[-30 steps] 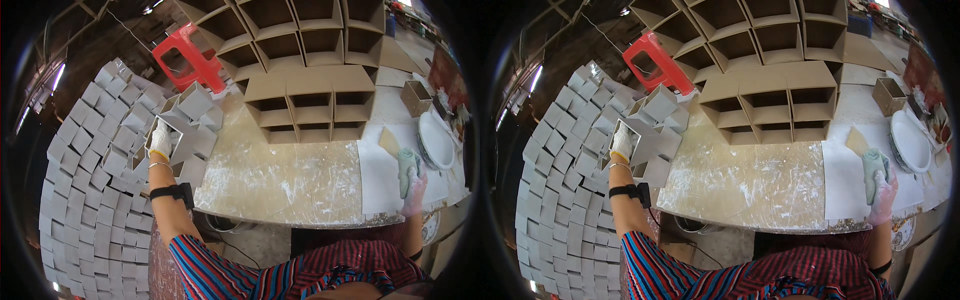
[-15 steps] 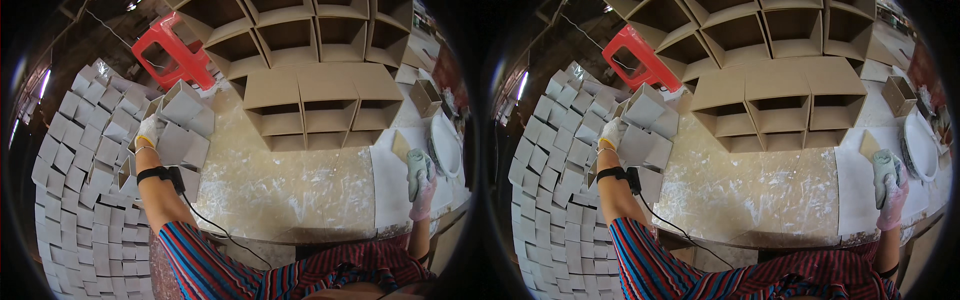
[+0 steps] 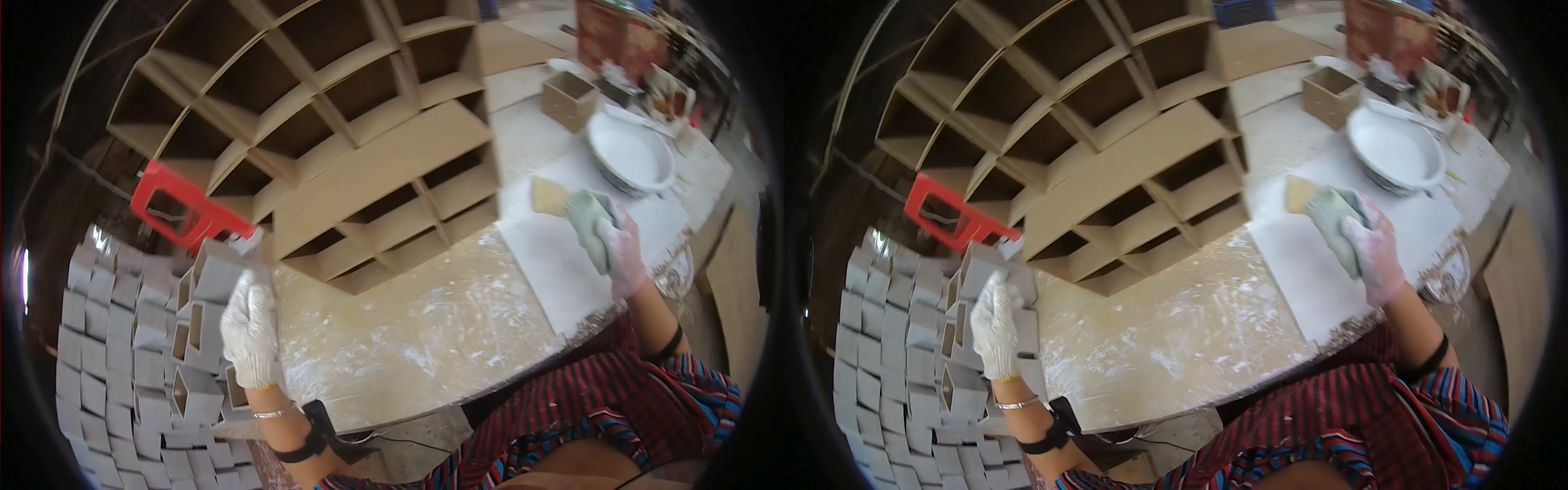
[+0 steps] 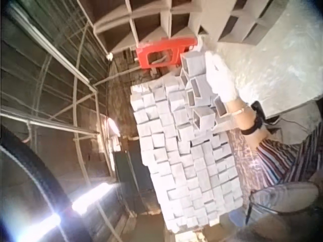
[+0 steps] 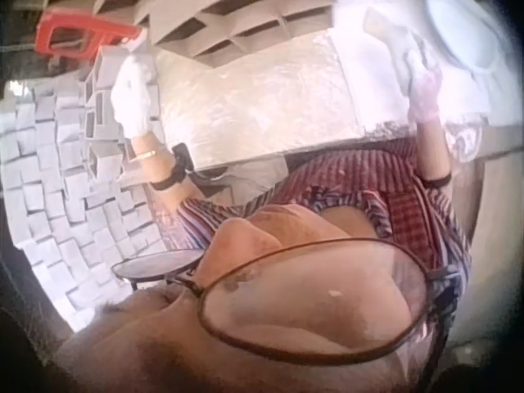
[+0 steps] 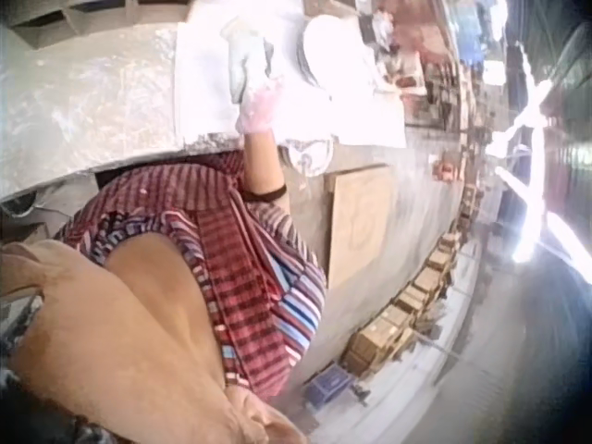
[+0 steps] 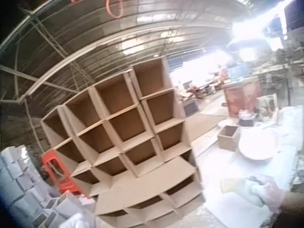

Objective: Cleaning and wiping small wooden or cardboard boxes with a cloth and liquid adhesive or cleaning agent.

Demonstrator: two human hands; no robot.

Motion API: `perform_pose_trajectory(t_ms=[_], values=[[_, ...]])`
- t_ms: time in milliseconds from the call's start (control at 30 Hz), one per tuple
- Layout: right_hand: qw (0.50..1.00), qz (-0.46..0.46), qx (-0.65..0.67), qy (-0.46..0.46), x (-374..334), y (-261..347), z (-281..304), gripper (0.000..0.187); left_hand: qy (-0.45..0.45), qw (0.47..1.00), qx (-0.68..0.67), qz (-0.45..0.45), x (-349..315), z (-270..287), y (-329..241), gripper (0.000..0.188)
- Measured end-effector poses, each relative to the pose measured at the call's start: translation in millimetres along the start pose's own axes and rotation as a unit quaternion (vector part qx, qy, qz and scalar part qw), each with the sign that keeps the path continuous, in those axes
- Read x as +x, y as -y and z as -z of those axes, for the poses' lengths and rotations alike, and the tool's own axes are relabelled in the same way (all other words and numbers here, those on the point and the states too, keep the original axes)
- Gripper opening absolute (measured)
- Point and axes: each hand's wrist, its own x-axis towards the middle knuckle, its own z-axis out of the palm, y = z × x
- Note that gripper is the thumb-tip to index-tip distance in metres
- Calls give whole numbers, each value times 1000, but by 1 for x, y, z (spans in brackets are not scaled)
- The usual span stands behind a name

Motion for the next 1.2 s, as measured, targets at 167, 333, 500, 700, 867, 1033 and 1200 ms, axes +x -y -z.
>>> perform_pose_trajectory(t_ms=[167,333,500,700,867,1033,1200], values=[[961,158,-217,-70,41,-29,39,41,61,986,-136,74,-23,-72,-22,49],[918,219,-330,-13,83,-45,74,34,64,941,-295,151,0,-102,0,72],[846,204,-492,32,106,-64,79,23,-15,879,-436,192,24,-143,-14,69],[733,312,-602,-57,102,-74,51,21,-37,853,-499,150,50,-142,29,31],[780,127,-612,28,101,-39,46,25,-5,811,-561,167,35,-115,21,23],[709,480,-516,-39,96,-44,29,25,-72,850,-521,40,-19,-81,-51,39],[734,242,-589,237,124,-68,6,24,-148,878,-455,-30,-96,-108,-118,49]])
